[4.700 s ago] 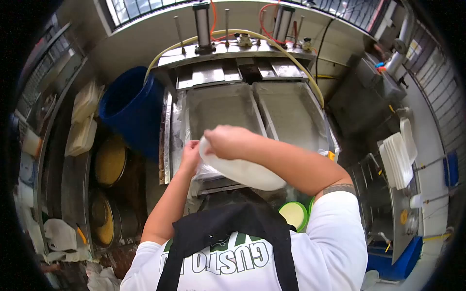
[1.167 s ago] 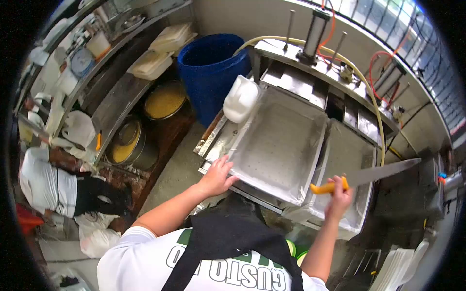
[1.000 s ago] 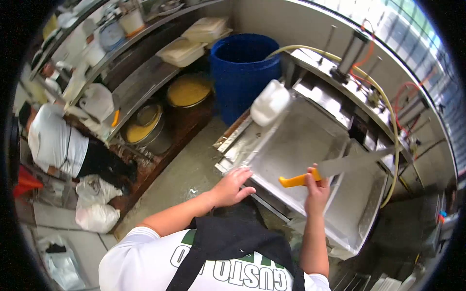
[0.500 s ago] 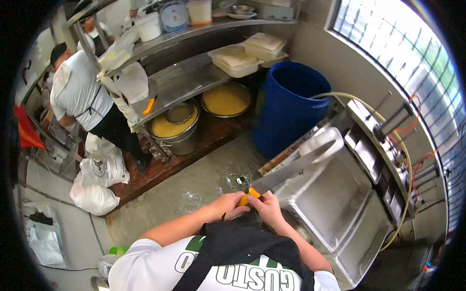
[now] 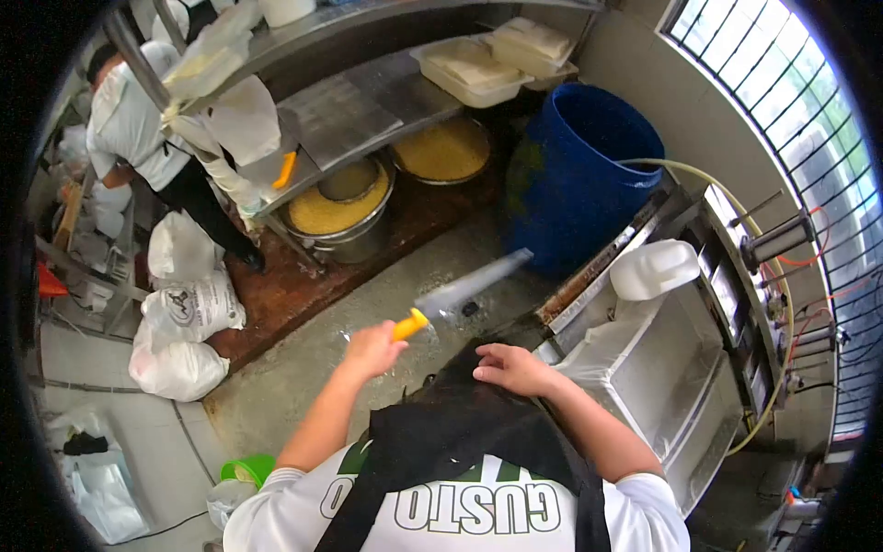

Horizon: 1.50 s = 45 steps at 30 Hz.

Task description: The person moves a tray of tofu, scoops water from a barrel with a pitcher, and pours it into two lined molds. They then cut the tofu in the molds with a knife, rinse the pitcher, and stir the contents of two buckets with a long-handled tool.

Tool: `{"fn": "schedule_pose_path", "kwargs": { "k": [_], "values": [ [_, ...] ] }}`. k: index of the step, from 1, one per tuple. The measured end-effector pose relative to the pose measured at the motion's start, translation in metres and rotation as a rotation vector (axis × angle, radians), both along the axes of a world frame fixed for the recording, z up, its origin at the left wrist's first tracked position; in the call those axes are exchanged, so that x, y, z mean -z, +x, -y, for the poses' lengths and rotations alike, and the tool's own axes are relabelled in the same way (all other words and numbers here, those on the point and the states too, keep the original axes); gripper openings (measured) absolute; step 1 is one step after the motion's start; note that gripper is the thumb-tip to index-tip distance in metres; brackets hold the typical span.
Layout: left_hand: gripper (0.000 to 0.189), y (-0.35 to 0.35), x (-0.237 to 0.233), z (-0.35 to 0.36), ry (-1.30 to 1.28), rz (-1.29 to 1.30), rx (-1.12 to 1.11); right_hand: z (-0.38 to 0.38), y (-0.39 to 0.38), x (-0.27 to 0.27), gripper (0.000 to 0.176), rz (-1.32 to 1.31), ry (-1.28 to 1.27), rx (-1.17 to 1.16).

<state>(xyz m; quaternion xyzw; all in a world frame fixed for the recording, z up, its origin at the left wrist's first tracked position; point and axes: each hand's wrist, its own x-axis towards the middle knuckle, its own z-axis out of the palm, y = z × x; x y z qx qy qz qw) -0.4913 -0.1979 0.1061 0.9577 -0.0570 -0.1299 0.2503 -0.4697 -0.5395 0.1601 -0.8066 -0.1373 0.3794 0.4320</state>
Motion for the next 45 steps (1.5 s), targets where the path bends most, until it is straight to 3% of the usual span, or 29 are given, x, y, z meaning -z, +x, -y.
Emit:
{"fn": "schedule_pose_path", "kwargs": {
  "k": [3, 5, 6, 8, 12, 15, 17, 18, 22, 24, 26, 28, 30, 31, 32, 33, 34, 36, 38, 40, 43, 45],
  "values": [
    [0.041, 0.01, 0.017, -0.011, -0.015, -0.123, -0.209, 0.0, 0.009, 0.005, 0.059, 0.012, -0.034, 0.071],
    [0.04, 0.022, 0.039, -0.013, -0.197, -0.032, -0.472, -0.009, 0.021, 0.011, 0.054, 0.05, -0.037, 0.109],
    [0.04, 0.032, 0.036, -0.012, -0.186, -0.032, -0.473, -0.017, 0.031, 0.012, 0.054, 0.046, -0.027, 0.109],
    [0.04, 0.053, 0.03, -0.008, -0.654, -0.241, -0.736, -0.036, 0.052, 0.014, 0.053, 0.092, -0.019, 0.029],
    [0.038, 0.097, 0.025, -0.03, -0.586, -0.187, -0.7, -0.076, 0.111, 0.025, 0.052, 0.165, 0.048, -0.122],
    [0.036, 0.136, 0.036, -0.063, -0.391, -0.044, -0.651, -0.096, 0.169, 0.037, 0.053, 0.176, 0.079, -0.17],
    [0.036, 0.169, 0.031, -0.078, -0.416, -0.065, -0.734, -0.103, 0.208, 0.038, 0.051, 0.254, 0.042, -0.181],
    [0.036, 0.187, 0.025, -0.085, -0.453, -0.097, -0.801, -0.105, 0.225, 0.038, 0.05, 0.352, 0.02, -0.161],
    [0.038, 0.261, 0.033, -0.132, -0.614, -0.043, -0.945, -0.088, 0.277, 0.028, 0.053, 0.323, 0.011, -0.007],
    [0.042, 0.302, 0.059, -0.175, -0.343, 0.043, -0.941, -0.072, 0.294, 0.027, 0.055, 0.313, -0.018, 0.028],
    [0.049, 0.338, 0.065, -0.206, 0.032, 0.31, -0.851, -0.058, 0.3, 0.026, 0.055, 0.299, -0.098, 0.119],
    [0.054, 0.371, 0.053, -0.239, 0.168, 0.117, -0.877, -0.047, 0.297, 0.03, 0.055, 0.283, -0.205, 0.229],
    [0.057, 0.392, 0.088, -0.294, 0.265, 0.293, -0.758, -0.029, 0.282, 0.047, 0.053, 0.349, -0.172, 0.508],
    [0.06, 0.4, 0.064, -0.288, 0.275, 0.23, -0.767, -0.022, 0.274, 0.042, 0.052, 0.368, -0.189, 0.584],
    [0.061, 0.404, 0.078, -0.309, 0.322, 0.302, -0.614, -0.016, 0.266, 0.033, 0.054, 0.361, -0.195, 0.689],
    [0.063, 0.412, 0.083, -0.312, 0.25, 0.566, -0.549, -0.005, 0.254, 0.039, 0.057, 0.609, -0.214, 0.772],
    [0.066, 0.417, 0.078, -0.304, 0.373, 0.531, -0.53, 0.01, 0.244, 0.045, 0.06, 0.864, -0.259, 0.828],
    [0.067, 0.426, 0.087, -0.287, 0.532, 0.611, -0.428, 0.037, 0.235, 0.011, 0.074, 1.232, -0.694, 1.088],
    [0.06, 0.434, 0.096, -0.246, 0.412, 0.644, -0.272, 0.095, 0.22, 0.002, 0.09, 1.339, -1.092, 1.368],
    [0.054, 0.442, 0.093, -0.201, 0.19, 0.585, -0.121, 0.15, 0.216, 0.003, 0.099, 1.254, -1.297, 1.685],
    [0.045, 0.45, 0.094, -0.139, -0.157, 0.429, 0.117, 0.272, 0.199, 0.055, 0.091, 1.097, -1.061, 1.862],
    [0.037, 0.455, 0.051, -0.111, -0.324, 0.098, 0.258, 0.347, 0.182, 0.085, 0.081, 0.891, -0.741, 1.908]
  ]
}}
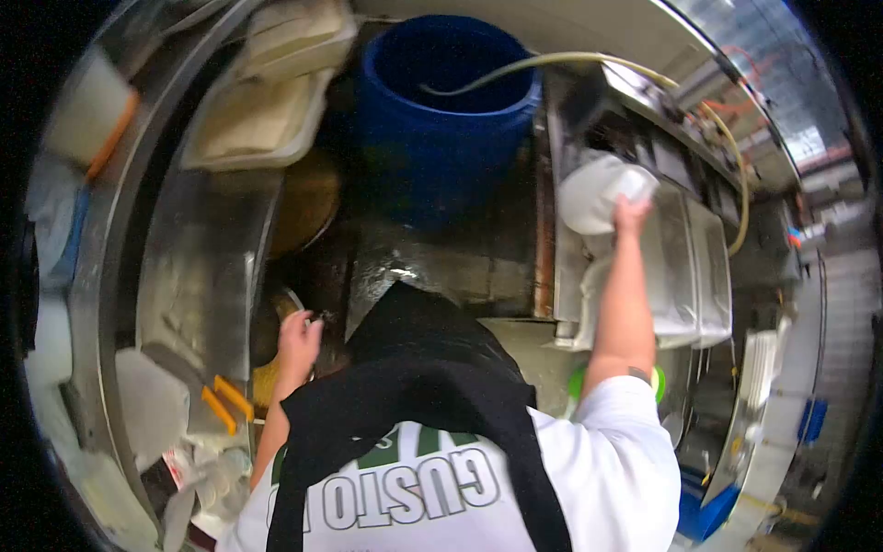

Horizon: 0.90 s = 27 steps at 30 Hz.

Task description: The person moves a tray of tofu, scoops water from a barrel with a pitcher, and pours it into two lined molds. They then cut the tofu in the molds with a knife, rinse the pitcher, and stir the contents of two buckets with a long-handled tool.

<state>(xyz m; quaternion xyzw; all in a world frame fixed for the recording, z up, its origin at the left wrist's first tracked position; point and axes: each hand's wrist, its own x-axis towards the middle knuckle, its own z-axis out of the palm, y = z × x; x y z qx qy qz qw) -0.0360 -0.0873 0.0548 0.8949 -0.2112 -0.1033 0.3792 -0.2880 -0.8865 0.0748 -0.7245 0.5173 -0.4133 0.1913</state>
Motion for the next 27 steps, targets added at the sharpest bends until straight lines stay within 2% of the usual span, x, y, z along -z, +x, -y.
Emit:
{"fn": "schedule_pose_path", "kwargs": {
  "k": [1, 2, 5, 6, 7, 9, 10, 11, 12, 14, 16, 18, 19, 21, 23, 24, 25, 26, 27],
  "values": [
    [0.037, 0.008, 0.01, -0.004, 0.009, 0.05, 0.125, 0.016, 0.005, 0.02, 0.075, 0.048, 0.168, -0.086],
    [0.037, 0.013, 0.012, -0.004, -0.011, 0.044, 0.188, -0.031, 0.021, -0.016, 0.065, 0.023, 0.134, -0.056],
    [0.037, 0.023, -0.008, -0.017, -0.01, -0.029, 0.151, -0.108, 0.05, -0.084, 0.061, -0.259, -0.165, -0.019],
    [0.037, 0.029, -0.011, -0.024, -0.004, -0.024, 0.13, -0.14, 0.063, -0.114, 0.061, -0.252, -0.162, -0.04],
    [0.037, 0.034, -0.014, -0.03, 0.011, -0.047, 0.088, -0.173, 0.074, -0.142, 0.059, -0.344, -0.178, -0.199],
    [0.037, 0.046, -0.011, -0.039, 0.023, -0.074, 0.053, -0.208, 0.095, -0.162, 0.053, -0.566, -0.189, -0.494],
    [0.037, 0.054, -0.002, -0.04, 0.027, 0.019, 0.031, -0.251, 0.12, -0.178, 0.05, -0.603, -0.169, -0.566],
    [0.037, 0.064, 0.005, -0.036, 0.027, 0.113, 0.014, -0.274, 0.144, -0.173, 0.046, -0.658, -0.025, -0.63],
    [0.041, 0.077, 0.01, -0.027, 0.039, 0.132, 0.048, -0.315, 0.173, -0.175, 0.044, -0.76, -0.068, -0.707],
    [0.044, 0.101, 0.02, 0.003, 0.057, 0.213, 0.089, -0.38, 0.23, -0.158, 0.046, -0.784, 0.154, -0.95],
    [0.046, 0.126, 0.027, 0.031, 0.08, 0.307, 0.127, -0.446, 0.275, -0.158, 0.048, -0.715, 0.163, -1.235],
    [0.054, 0.153, 0.031, 0.055, 0.061, 0.305, 0.05, -0.483, 0.306, -0.171, 0.049, -0.657, 0.012, -1.456],
    [0.055, 0.171, 0.036, 0.061, 0.068, 0.266, -0.001, -0.493, 0.315, -0.193, 0.048, -0.703, 0.01, -1.458],
    [0.054, 0.205, 0.042, 0.07, 0.057, 0.115, -0.242, -0.479, 0.324, -0.213, 0.044, -0.655, 0.023, -1.441],
    [0.054, 0.231, 0.026, 0.07, 0.149, 0.174, -0.302, -0.438, 0.329, -0.217, 0.044, -0.411, -0.02, -1.373],
    [0.055, 0.24, 0.022, 0.07, 0.163, 0.261, -0.284, -0.412, 0.331, -0.217, 0.046, -0.209, -0.139, -1.28],
    [0.055, 0.251, 0.025, 0.07, 0.178, 0.35, -0.268, -0.382, 0.336, -0.221, 0.045, -0.048, -0.293, -1.15],
    [0.058, 0.263, 0.029, 0.072, 0.207, 0.389, -0.236, -0.352, 0.34, -0.224, 0.043, 0.08, -0.325, -0.995],
    [0.065, 0.274, 0.027, 0.077, 0.283, 0.323, -0.212, -0.335, 0.347, -0.234, 0.04, 0.254, -0.272, -0.878]
  ]
}}
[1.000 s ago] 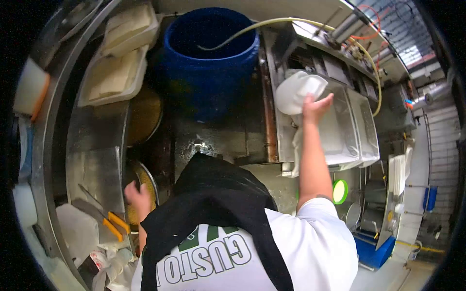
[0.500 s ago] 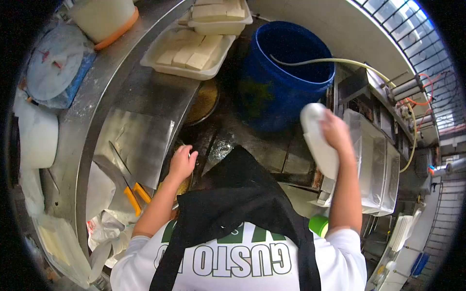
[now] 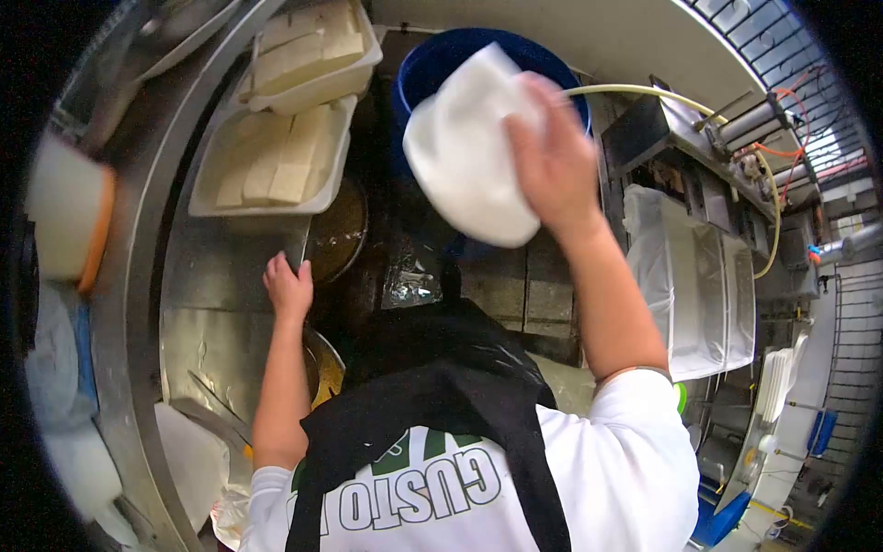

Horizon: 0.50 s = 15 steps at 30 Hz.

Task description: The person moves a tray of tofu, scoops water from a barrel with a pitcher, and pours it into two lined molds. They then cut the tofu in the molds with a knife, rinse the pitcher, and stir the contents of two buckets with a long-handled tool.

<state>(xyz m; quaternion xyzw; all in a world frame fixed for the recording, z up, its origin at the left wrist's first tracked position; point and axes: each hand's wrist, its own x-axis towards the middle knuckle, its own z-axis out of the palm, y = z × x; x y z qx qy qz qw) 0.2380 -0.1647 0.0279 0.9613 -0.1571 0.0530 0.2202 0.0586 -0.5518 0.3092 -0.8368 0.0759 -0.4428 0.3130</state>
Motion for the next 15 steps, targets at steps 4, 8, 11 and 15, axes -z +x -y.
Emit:
{"fn": "schedule_pose_path", "kwargs": {
  "k": [4, 8, 11, 15],
  "values": [
    [0.1, 0.026, 0.004, 0.047, 0.26, -0.337, -0.157, 0.129, 0.062, 0.037, 0.038, -0.173, 0.111, 0.061],
    [0.136, 0.033, 0.005, 0.086, 0.504, -0.535, -0.301, 0.221, 0.166, 0.139, 0.033, -0.953, -0.046, 0.02],
    [0.14, 0.035, 0.001, 0.085, 0.451, -0.569, -0.296, 0.249, 0.228, 0.233, 0.033, -1.333, -0.168, -0.039],
    [0.141, 0.038, 0.019, 0.075, 0.521, -0.585, -0.283, 0.292, 0.266, 0.366, 0.034, -1.81, -0.238, -0.173]
  ]
}}
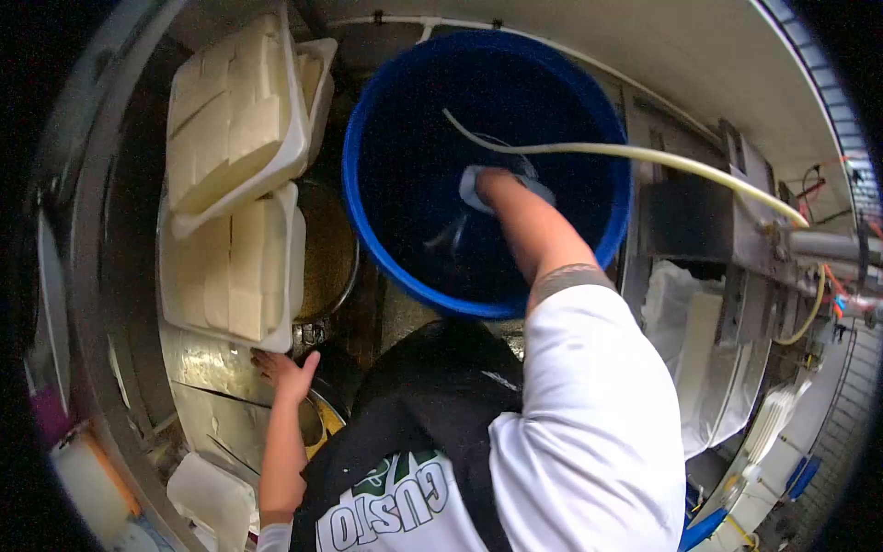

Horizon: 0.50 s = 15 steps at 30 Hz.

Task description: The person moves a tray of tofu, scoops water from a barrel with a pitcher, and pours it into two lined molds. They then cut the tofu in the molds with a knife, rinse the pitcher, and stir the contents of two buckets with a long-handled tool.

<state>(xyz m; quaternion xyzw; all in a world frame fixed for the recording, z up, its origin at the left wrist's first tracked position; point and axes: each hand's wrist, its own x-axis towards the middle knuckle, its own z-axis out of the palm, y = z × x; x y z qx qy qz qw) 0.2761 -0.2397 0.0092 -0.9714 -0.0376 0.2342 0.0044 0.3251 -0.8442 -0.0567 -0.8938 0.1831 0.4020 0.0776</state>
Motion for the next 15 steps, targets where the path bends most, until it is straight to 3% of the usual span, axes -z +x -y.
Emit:
{"fn": "schedule_pose_path", "kwargs": {
  "k": [3, 5, 6, 8, 9, 11, 15],
  "values": [
    [0.133, -0.004, 0.015, -0.019, -0.008, -0.077, 0.03, 0.022, -0.004, 0.141, 0.039, -0.263, -0.083, -0.044],
    [0.125, 0.003, 0.0, -0.011, -0.075, -0.184, 0.086, -0.007, -0.024, 0.11, 0.044, -0.004, -0.009, 0.249],
    [0.118, 0.004, -0.005, -0.003, 0.084, -0.249, 0.101, -0.009, -0.029, 0.136, 0.044, -0.015, 0.006, 0.247],
    [0.117, 0.004, -0.011, 0.0, 0.044, -0.293, 0.032, -0.01, -0.045, 0.2, 0.065, -0.1, 0.092, 0.254],
    [0.117, 0.006, -0.014, 0.003, -0.009, -0.323, -0.033, -0.018, -0.046, 0.22, 0.065, -0.115, 0.105, 0.25],
    [0.117, 0.008, -0.016, 0.004, -0.096, -0.401, -0.146, -0.033, -0.055, 0.257, 0.047, -0.072, -0.066, 0.162],
    [0.117, 0.002, -0.005, -0.008, -0.072, -0.399, -0.209, -0.067, -0.06, 0.34, 0.044, -0.059, -0.168, 0.148]
  ]
}}
